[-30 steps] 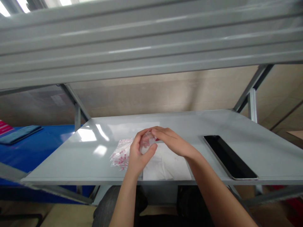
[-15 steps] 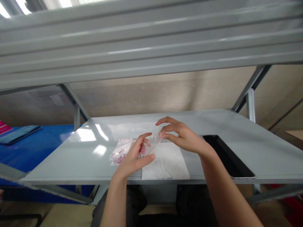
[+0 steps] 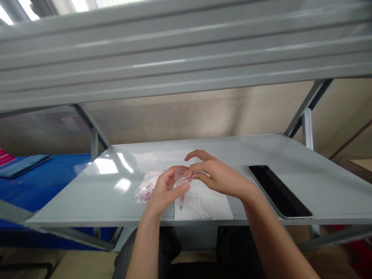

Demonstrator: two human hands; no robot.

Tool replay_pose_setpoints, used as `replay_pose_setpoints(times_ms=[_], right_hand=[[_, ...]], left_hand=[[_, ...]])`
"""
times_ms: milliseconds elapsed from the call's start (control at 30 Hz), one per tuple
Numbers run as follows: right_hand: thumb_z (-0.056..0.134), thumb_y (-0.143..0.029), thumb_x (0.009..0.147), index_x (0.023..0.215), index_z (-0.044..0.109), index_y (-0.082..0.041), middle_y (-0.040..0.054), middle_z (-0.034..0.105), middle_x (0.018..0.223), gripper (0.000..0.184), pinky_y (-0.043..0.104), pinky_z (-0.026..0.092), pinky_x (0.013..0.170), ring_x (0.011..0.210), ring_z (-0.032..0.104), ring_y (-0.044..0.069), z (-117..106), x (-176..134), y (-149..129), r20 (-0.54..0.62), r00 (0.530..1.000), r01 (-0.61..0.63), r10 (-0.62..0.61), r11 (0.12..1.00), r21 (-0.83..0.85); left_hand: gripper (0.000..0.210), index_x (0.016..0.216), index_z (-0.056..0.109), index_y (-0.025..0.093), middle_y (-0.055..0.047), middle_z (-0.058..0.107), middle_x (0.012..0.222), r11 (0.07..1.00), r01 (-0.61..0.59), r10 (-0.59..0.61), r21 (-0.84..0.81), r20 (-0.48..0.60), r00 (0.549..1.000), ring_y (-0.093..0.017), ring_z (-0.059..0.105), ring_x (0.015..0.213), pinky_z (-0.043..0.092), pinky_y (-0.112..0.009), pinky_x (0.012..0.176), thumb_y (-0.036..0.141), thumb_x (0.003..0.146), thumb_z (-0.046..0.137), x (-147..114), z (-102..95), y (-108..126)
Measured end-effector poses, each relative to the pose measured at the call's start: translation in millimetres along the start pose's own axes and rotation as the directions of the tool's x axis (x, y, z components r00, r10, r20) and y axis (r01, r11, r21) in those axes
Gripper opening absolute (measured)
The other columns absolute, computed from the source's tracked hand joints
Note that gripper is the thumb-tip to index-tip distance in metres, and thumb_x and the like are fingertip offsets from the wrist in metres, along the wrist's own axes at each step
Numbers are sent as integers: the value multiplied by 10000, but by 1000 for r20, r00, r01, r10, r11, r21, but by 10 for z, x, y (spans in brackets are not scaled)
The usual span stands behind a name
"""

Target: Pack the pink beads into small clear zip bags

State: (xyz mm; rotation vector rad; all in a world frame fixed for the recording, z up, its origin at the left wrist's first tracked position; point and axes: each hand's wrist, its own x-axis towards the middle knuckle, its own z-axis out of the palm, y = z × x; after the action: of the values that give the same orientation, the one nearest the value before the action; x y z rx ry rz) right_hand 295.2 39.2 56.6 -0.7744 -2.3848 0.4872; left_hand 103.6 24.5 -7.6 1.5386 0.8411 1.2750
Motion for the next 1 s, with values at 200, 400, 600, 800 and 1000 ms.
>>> replay_pose_setpoints(times_ms=[200, 400, 600, 800, 1000], right_hand=[[529, -82, 890, 907, 748, -235, 84, 593, 1219, 268, 409, 431, 1014, 1166, 564, 225, -13, -19, -7, -42, 999, 0, 1, 1000, 23], [508, -149, 830, 994, 705, -211, 79, 685, 1098, 264, 393, 493, 938, 1055, 627, 206, 263, -47, 211, -457, 845, -42, 278, 886, 461], [534, -333, 711, 751, 696, -159, 134, 744, 863, 241, 422, 543, 852, 884, 699, 267, 808, -118, 696, -379, 403, -145, 833, 468, 872], [523, -395, 714, 770, 722, -164, 144, 752, 907, 309, 433, 525, 882, 921, 696, 280, 969, -206, 757, -395, 434, -252, 810, 530, 810], [502, -372, 716, 787, 712, -170, 129, 744, 942, 299, 406, 496, 913, 971, 674, 266, 973, -209, 827, -406, 449, -257, 796, 550, 795]], left_hand=[[520, 1108, 640, 210, -100, 697, 1112, 1000, 3, -3, -9, -26, 1000, -260, 654, 1019, 552, -375, 823, 447, 676, 805, -14, -29, 9], [440, 1138, 622, 231, -84, 700, 1042, 992, -3, 0, 124, 23, 1000, -239, 662, 971, 559, -328, 726, 336, 735, 763, 65, -87, 122], [394, 1089, 658, 242, -56, 703, 1076, 793, -104, -49, 600, 233, 971, -231, 643, 973, 507, -421, 906, 266, 707, 751, 326, -79, 109], [379, 1041, 673, 209, -66, 715, 1000, 601, -198, -150, 775, 352, 924, -240, 658, 857, 514, -375, 788, 277, 673, 736, 463, 43, -54], [426, 1054, 683, 216, -76, 724, 982, 530, -276, -183, 802, 426, 886, -269, 667, 877, 494, -374, 780, 299, 639, 733, 507, 159, -90]])
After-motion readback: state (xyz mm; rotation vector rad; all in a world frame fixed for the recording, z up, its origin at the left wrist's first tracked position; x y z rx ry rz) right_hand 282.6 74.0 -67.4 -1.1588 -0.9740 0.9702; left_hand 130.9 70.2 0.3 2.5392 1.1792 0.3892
